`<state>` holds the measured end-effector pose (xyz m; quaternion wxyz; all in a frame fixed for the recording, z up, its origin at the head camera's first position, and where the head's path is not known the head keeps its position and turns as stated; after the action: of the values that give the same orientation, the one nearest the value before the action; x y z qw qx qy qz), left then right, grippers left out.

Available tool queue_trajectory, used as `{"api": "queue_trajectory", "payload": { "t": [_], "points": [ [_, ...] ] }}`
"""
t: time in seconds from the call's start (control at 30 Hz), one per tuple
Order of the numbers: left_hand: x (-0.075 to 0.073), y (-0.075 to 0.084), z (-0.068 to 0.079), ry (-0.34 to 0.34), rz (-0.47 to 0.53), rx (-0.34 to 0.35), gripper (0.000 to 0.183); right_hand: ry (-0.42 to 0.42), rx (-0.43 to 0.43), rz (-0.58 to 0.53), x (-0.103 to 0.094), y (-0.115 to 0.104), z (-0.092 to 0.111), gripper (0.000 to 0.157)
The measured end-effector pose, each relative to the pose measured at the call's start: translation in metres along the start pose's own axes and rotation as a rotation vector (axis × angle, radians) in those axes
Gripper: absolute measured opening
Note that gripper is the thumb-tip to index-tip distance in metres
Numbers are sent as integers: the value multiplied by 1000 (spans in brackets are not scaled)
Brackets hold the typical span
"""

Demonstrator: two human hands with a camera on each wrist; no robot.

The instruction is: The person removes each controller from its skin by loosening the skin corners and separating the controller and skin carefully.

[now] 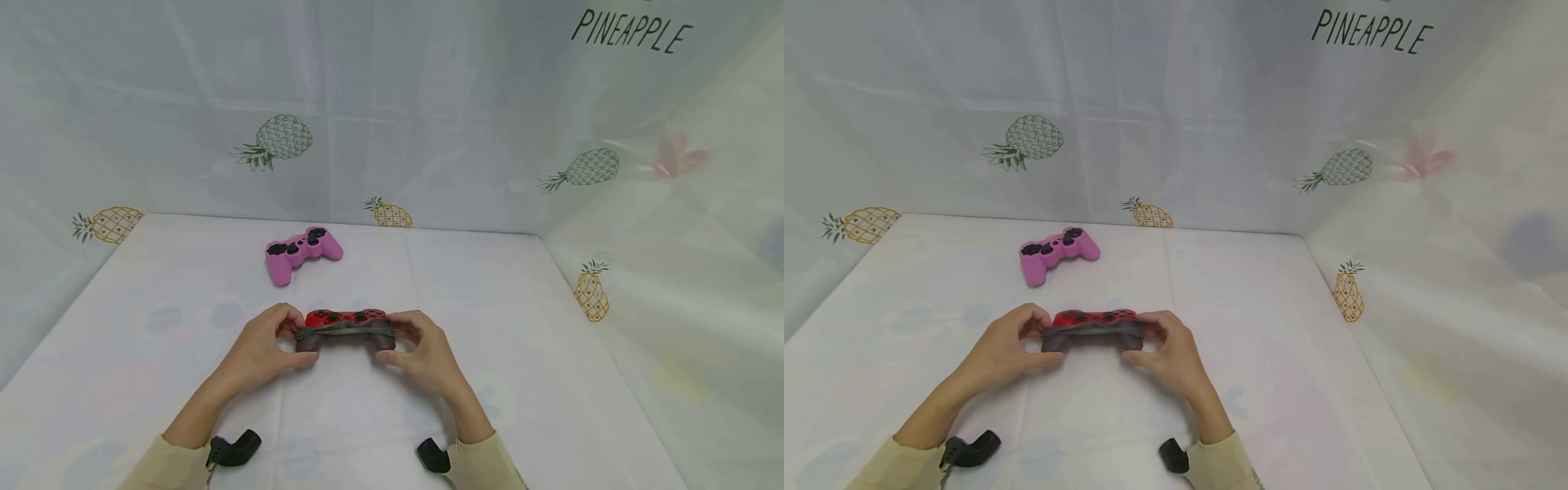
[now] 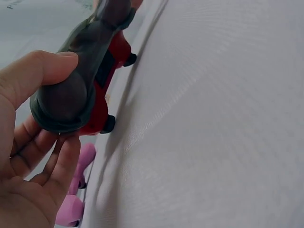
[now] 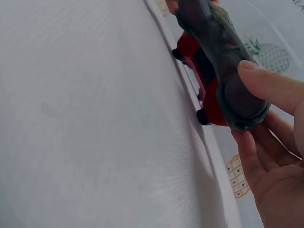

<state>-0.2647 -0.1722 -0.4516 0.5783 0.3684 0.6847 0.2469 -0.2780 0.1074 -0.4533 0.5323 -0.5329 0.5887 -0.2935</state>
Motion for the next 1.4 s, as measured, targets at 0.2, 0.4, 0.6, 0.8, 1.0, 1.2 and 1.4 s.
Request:
{"api": "queue_trajectory", "payload": {
  "t": [0.2, 0.4, 0.6, 0.8, 1.0, 1.2, 1.4],
  "points": [
    [1, -1, 1, -17, 16, -13, 55, 14, -2, 41, 1, 0, -1, 62],
    [3, -2, 3, -41, 19, -15, 56, 18, 3, 114, 3, -2, 0, 61],
    [8, -1, 3, -67, 18, 17, 55, 32, 16, 205, 3, -1, -2, 49],
    [10, -1, 3, -85, 16, 8, 54, 26, 77, 171, 3, 3, -2, 47],
    [11, -1, 3, -87, 16, 6, 55, 11, 113, 122, 5, 5, -2, 45],
    [12, 0, 3, -87, 21, 9, 54, 23, 111, 140, 4, 7, -2, 40],
    [13, 0, 2, -70, 21, -2, 54, 90, 125, 127, 1, 9, -1, 41]
  ]
}}
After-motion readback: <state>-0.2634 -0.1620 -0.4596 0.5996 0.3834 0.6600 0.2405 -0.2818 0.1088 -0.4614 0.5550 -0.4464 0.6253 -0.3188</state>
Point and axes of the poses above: each hand's wrist, its own z-axis away from the middle knuckle, its own x-axis out of the palm, y = z × x, the point moved 8 cm from there along -z, towards the middle knuckle, and after that the axes turned 8 degrees about y, right-handed, at the moved point
